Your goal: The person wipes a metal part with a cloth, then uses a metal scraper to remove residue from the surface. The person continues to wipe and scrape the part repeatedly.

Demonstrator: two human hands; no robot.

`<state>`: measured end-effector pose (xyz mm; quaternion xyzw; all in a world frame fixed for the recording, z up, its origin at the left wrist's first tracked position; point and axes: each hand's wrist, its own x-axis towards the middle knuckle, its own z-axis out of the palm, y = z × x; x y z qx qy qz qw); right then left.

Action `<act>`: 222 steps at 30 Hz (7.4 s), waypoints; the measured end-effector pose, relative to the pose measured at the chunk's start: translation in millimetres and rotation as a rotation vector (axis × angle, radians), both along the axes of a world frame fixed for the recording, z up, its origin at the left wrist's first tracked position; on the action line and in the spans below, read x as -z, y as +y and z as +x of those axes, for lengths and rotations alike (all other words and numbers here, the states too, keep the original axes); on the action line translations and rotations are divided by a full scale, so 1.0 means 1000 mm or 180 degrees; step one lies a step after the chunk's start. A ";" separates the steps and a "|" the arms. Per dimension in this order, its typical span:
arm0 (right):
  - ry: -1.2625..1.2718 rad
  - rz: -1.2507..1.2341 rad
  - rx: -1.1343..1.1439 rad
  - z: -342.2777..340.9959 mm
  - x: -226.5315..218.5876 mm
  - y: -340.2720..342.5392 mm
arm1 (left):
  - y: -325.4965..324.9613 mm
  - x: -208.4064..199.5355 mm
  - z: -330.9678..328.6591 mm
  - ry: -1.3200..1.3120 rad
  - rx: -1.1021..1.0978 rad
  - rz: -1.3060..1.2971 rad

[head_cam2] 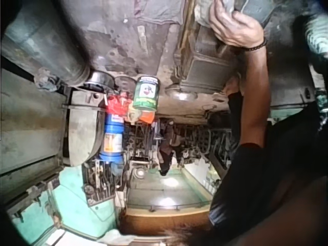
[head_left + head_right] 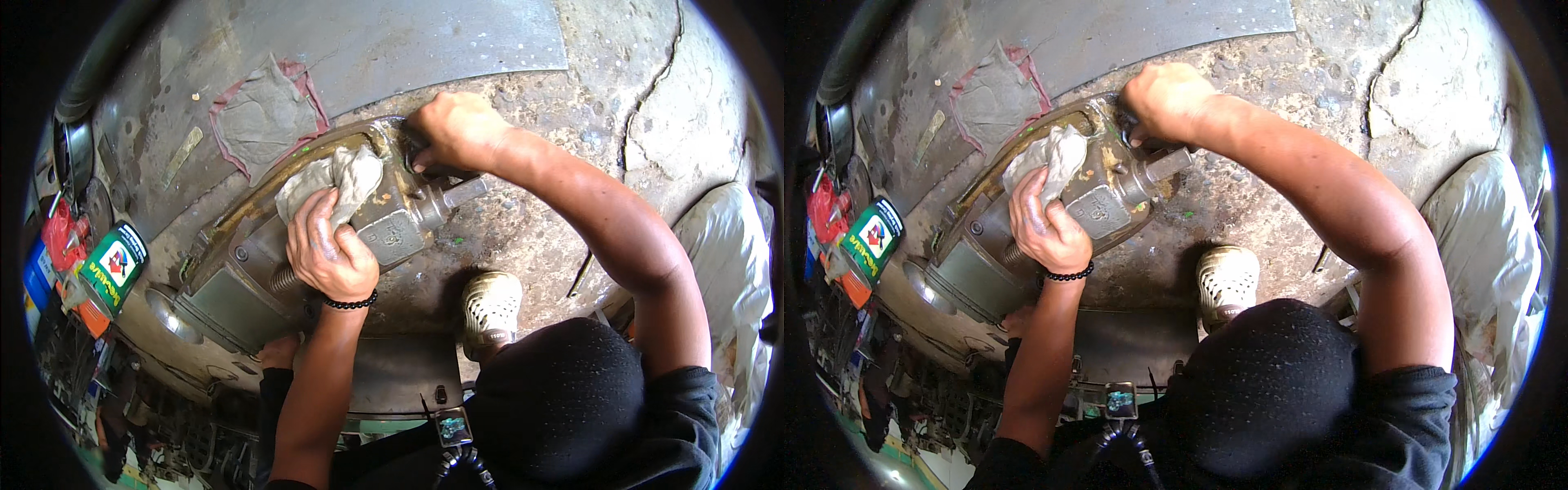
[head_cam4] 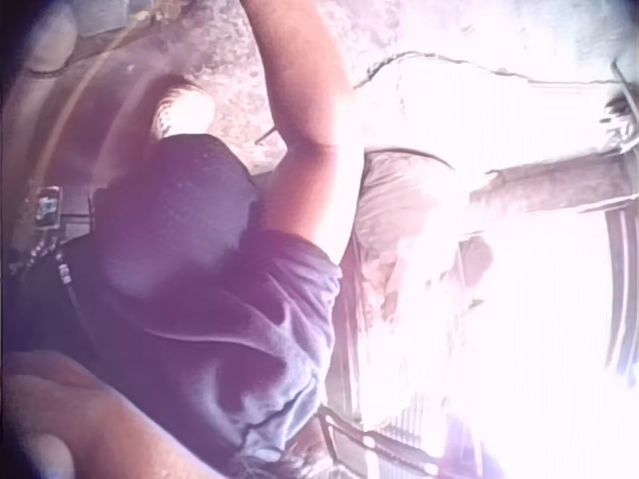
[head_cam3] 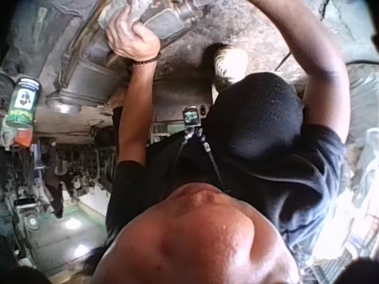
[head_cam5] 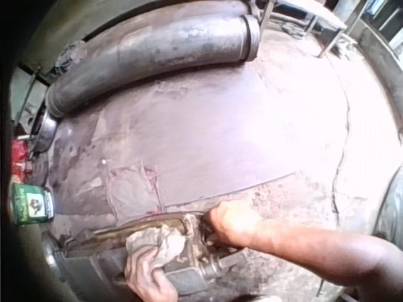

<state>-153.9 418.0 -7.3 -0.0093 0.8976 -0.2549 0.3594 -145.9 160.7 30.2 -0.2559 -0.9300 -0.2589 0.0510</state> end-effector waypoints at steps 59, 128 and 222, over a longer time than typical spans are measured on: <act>0.0528 -0.0361 -0.0060 0.010 0.003 -0.004 | 0.002 -0.002 0.003 -0.0149 -0.0033 -0.0080; 0.0341 -0.0132 0.2411 0.080 0.009 -0.055 | -0.001 0.000 0.001 0.0082 0.0089 -0.0054; 0.0465 -0.0234 0.2079 0.073 0.011 -0.046 | -0.001 0.002 0.002 0.0180 0.0087 -0.0078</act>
